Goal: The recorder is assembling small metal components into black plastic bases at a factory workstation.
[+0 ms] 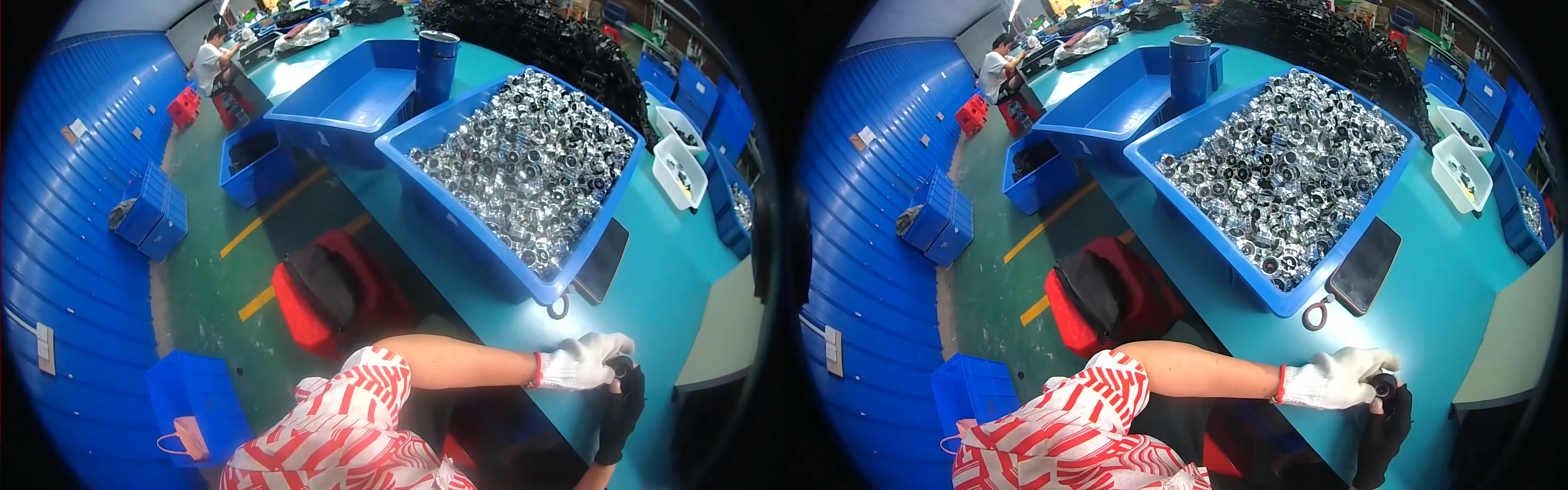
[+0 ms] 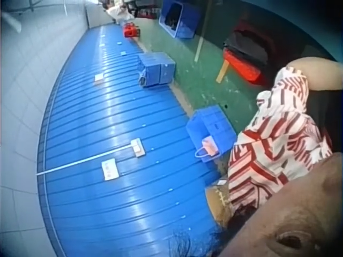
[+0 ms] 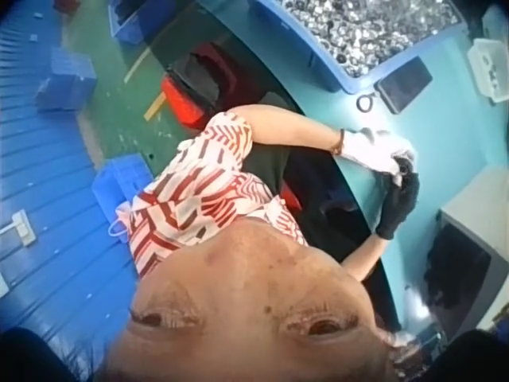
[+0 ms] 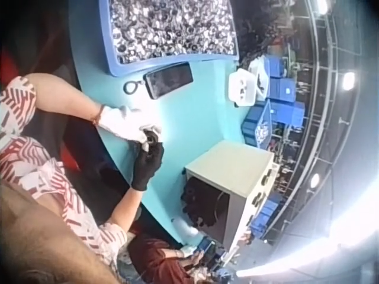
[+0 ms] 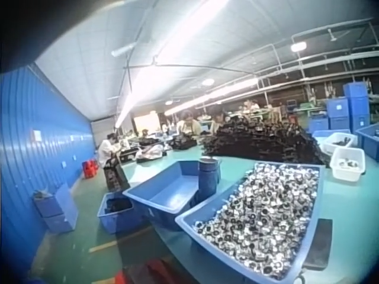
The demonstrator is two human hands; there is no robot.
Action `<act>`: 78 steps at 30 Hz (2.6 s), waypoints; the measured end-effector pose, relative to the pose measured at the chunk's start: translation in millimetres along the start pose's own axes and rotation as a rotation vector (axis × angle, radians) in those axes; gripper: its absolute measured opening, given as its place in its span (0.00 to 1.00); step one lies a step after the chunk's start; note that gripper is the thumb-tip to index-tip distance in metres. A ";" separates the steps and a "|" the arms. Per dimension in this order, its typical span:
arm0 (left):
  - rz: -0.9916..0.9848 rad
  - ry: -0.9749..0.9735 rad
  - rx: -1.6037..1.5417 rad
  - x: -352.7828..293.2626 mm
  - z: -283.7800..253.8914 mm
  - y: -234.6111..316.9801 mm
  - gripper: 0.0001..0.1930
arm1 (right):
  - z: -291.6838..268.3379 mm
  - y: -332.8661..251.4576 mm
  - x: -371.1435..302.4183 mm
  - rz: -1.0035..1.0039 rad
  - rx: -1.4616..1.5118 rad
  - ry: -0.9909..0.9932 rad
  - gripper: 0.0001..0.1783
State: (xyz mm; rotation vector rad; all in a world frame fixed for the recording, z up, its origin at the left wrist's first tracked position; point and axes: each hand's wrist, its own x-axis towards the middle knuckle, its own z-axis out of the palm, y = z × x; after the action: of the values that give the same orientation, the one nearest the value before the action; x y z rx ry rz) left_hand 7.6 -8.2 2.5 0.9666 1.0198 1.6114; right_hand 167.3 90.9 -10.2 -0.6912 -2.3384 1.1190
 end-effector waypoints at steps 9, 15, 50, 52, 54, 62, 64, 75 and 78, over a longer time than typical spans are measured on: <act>0.111 0.072 0.394 -8.1 -1.2 2.3 0.14 | -0.5 -0.6 -4.6 -0.017 -0.009 0.023 0.14; -0.322 -0.234 0.150 -3.1 -12.7 43.0 0.16 | -13.0 -7.6 -15.6 0.061 0.220 -0.049 0.23; -0.324 -0.035 0.340 2.7 4.2 16.2 0.22 | -6.6 -9.4 -4.5 -0.134 0.037 0.080 0.23; -0.302 0.002 0.343 1.4 6.3 12.1 0.22 | -0.4 -10.4 -7.1 -0.127 -0.024 0.089 0.24; -0.279 0.042 0.347 0.4 7.7 9.9 0.21 | 4.4 -16.6 -7.9 -0.101 -0.159 0.085 0.22; -0.330 -0.009 0.335 6.9 6.5 12.4 0.17 | 7.8 -17.8 -8.9 -0.118 -0.364 0.118 0.19; -0.422 -0.015 0.270 11.9 10.1 27.4 0.15 | 5.4 -18.3 -8.9 -0.099 -0.326 0.119 0.20; -0.376 -0.002 0.089 8.5 4.1 8.5 0.28 | -7.5 -17.3 -5.7 0.061 -0.044 0.037 0.25; -0.369 -0.071 0.185 8.7 5.3 7.2 0.30 | -4.0 -6.4 -4.9 -0.129 -0.155 0.036 0.26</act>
State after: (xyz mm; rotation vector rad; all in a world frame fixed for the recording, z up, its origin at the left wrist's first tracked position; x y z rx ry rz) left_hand 8.3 -0.2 12.1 0.8883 1.2329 1.1870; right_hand 171.8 86.7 -3.7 -0.5995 -2.4200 0.8698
